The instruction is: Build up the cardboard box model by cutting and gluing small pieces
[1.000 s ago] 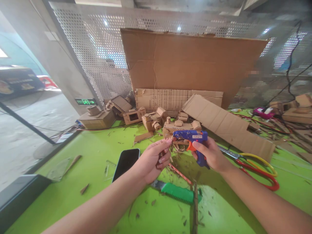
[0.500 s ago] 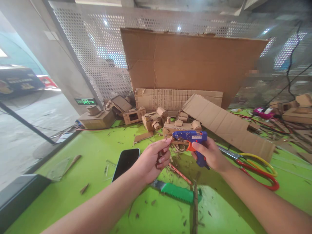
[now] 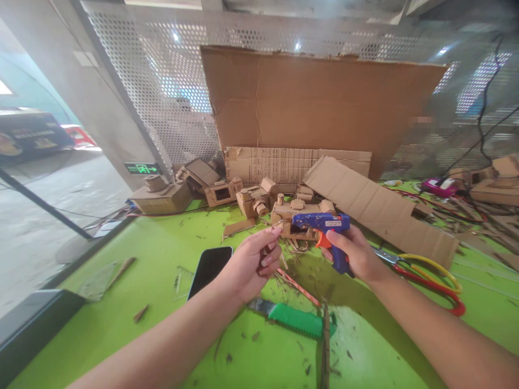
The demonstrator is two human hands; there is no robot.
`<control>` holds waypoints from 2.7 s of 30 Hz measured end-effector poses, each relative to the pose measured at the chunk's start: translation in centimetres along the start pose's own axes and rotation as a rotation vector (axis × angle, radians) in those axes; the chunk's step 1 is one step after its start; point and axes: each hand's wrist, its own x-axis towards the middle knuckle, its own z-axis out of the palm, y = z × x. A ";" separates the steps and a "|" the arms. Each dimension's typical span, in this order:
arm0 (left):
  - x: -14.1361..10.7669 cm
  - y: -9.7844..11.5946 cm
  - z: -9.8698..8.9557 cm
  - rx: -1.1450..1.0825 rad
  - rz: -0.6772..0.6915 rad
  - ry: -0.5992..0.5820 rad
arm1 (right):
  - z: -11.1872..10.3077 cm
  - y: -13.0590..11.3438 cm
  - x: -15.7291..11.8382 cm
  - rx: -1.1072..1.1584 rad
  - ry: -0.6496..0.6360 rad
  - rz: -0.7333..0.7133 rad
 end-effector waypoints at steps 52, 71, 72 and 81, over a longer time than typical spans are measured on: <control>3.2 3.7 -5.7 1.518 0.387 0.366 | 0.3 -1.2 0.2 -0.071 0.135 0.017; 3.2 3.9 -5.6 1.529 0.393 0.364 | 0.4 -1.2 0.2 -0.089 0.115 -0.001; 3.2 3.9 -5.6 1.525 0.395 0.373 | 0.4 -1.2 0.2 -0.092 0.111 -0.003; 2.9 4.5 -5.5 1.459 0.344 0.409 | 0.3 -1.1 0.2 -0.091 0.104 -0.003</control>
